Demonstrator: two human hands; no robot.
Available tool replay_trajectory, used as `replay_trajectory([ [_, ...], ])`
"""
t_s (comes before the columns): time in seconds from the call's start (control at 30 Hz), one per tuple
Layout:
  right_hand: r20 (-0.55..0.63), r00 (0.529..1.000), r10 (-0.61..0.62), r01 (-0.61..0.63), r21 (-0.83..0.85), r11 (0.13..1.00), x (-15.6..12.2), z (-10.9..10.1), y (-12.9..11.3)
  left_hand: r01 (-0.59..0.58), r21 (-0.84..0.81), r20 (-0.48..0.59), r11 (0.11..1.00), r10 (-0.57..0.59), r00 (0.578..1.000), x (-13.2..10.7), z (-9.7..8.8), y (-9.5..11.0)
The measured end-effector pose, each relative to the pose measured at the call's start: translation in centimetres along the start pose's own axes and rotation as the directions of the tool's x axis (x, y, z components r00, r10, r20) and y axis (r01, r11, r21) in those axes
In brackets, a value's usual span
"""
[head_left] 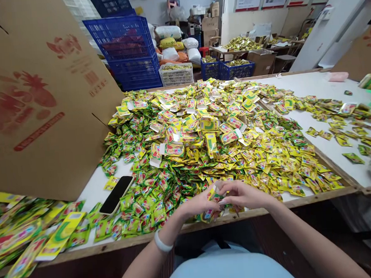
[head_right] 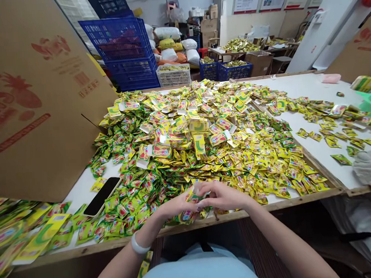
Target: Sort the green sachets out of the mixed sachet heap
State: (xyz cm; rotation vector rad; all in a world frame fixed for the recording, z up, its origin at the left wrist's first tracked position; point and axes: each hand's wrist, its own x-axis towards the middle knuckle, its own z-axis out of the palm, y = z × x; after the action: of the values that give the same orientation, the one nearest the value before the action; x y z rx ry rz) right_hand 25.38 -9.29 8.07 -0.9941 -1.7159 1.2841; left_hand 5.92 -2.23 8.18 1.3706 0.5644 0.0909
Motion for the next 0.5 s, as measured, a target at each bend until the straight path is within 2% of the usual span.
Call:
replay_trajectory([
  [0.1, -0.083, 0.995, 0.062, -0.058, 0.051, 0.997, -0.9, 1.1, 1.4, 0.062, -0.019, 0.006, 0.998, -0.062, 0.998, 0.2, 0.8, -0.4],
  [0.2, -0.179, 0.984, 0.024, -0.029, -0.023, 0.999, -1.3, 2.0, 1.7, 0.095, -0.024, 0.007, 0.995, -0.095, 0.995, 0.8, 1.4, -0.9],
  [0.27, -0.283, 0.959, 0.023, -0.028, -0.012, 1.0, -1.4, 2.4, 1.4, 0.071, -0.031, 0.009, 0.997, -0.071, 0.997, 1.2, 1.8, -1.2],
  [0.33, -0.385, 0.918, 0.096, -0.066, 0.09, 0.994, -1.7, 2.3, 1.1, -0.002, -0.011, 0.005, 1.0, 0.002, 1.0, 1.7, 1.8, -1.4],
  [0.4, -0.488, 0.86, 0.15, -0.093, 0.14, 0.986, -2.1, 1.3, 0.8, -0.114, 0.139, -0.063, 0.984, 0.124, 0.99, 2.2, 1.3, -1.3],
  [0.43, -0.548, 0.824, 0.147, -0.101, 0.114, 0.988, -2.5, 0.4, 0.8, -0.167, 0.28, -0.126, 0.945, 0.208, 0.97, 2.6, 0.8, -1.1],
  [0.5, -0.665, 0.741, 0.089, -0.138, -0.02, 0.99, -3.5, -2.2, 0.9, -0.173, 0.616, -0.244, 0.769, 0.395, 0.886, 3.5, -0.6, -0.3],
])
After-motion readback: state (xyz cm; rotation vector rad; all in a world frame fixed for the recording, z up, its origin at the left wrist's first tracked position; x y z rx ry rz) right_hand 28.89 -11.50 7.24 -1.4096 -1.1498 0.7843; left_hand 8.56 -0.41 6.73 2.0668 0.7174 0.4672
